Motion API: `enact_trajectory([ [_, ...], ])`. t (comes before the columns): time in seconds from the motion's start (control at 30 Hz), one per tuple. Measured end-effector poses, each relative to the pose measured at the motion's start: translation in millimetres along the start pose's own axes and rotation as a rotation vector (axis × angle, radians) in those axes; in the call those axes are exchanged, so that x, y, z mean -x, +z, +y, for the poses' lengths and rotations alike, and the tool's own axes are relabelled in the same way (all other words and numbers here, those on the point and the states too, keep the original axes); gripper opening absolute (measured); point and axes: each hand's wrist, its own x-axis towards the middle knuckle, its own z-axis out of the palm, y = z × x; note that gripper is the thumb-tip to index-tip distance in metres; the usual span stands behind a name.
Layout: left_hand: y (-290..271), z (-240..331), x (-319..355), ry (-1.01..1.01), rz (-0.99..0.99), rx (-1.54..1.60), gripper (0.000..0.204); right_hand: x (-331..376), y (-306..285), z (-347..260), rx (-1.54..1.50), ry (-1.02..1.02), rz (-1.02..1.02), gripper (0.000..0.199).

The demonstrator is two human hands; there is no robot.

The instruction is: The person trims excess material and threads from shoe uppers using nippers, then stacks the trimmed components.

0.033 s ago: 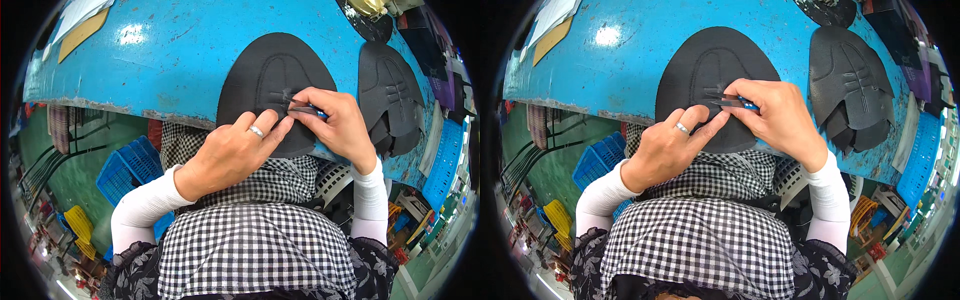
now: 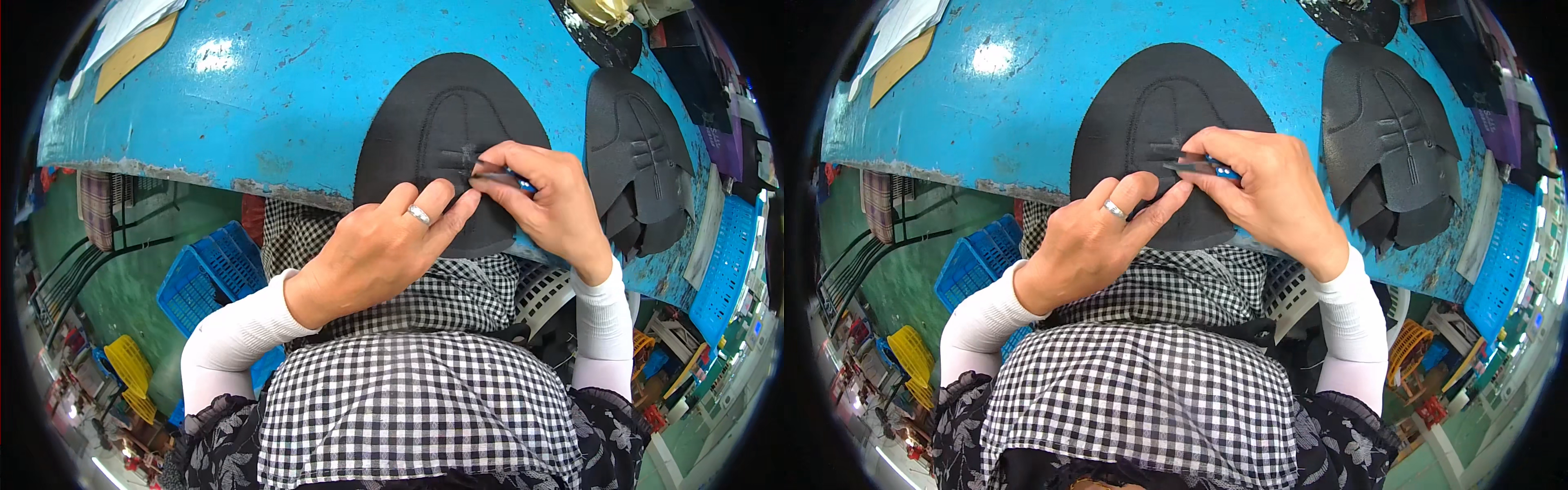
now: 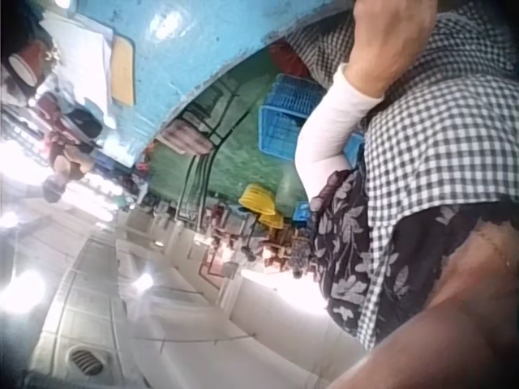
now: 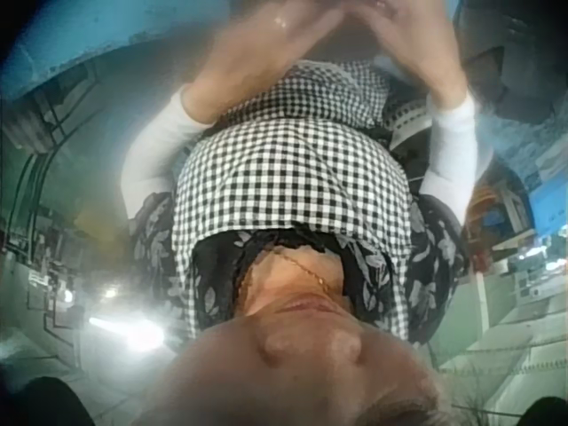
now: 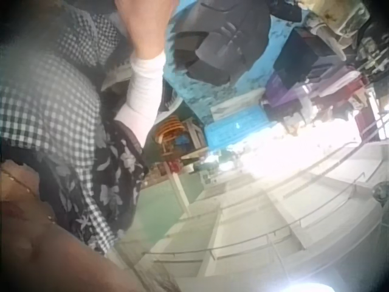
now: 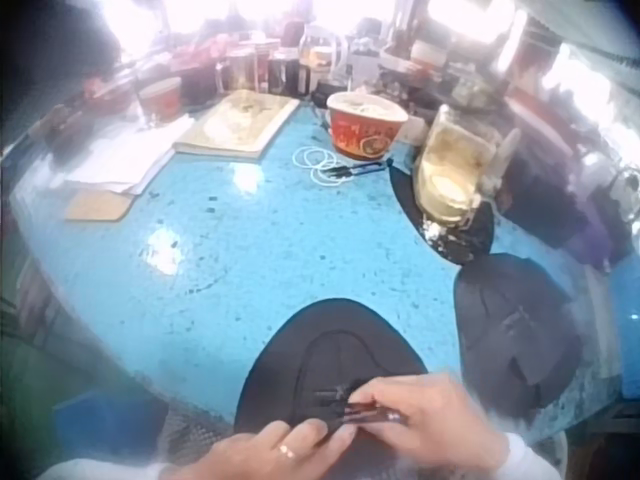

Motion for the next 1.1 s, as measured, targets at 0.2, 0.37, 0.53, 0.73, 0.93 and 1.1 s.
enact_trajectory([
  [0.2,-1,0,0,0.009,-0.016,-0.015,0.050,-9,-2,-8,-0.184,0.227,0.113,0.017],
  [0.37,1,-2,3,0.005,0.015,0.037,0.050,-2,-12,-6,-0.270,0.292,-0.101,0.017],
  [0.53,3,-3,5,0.046,0.060,0.032,0.052,-4,-6,-8,-0.213,0.284,-0.059,0.019],
  [0.73,2,-4,4,0.055,0.051,0.022,0.053,-8,-7,-9,-0.135,0.270,-0.115,0.019],
  [0.93,1,-2,4,0.007,0.050,0.036,0.050,-6,-6,-10,-0.098,0.249,-0.079,0.020],
  [1.1,-1,0,0,0.010,0.003,-0.003,0.049,-10,-6,-15,-0.108,0.252,-0.064,0.016],
])
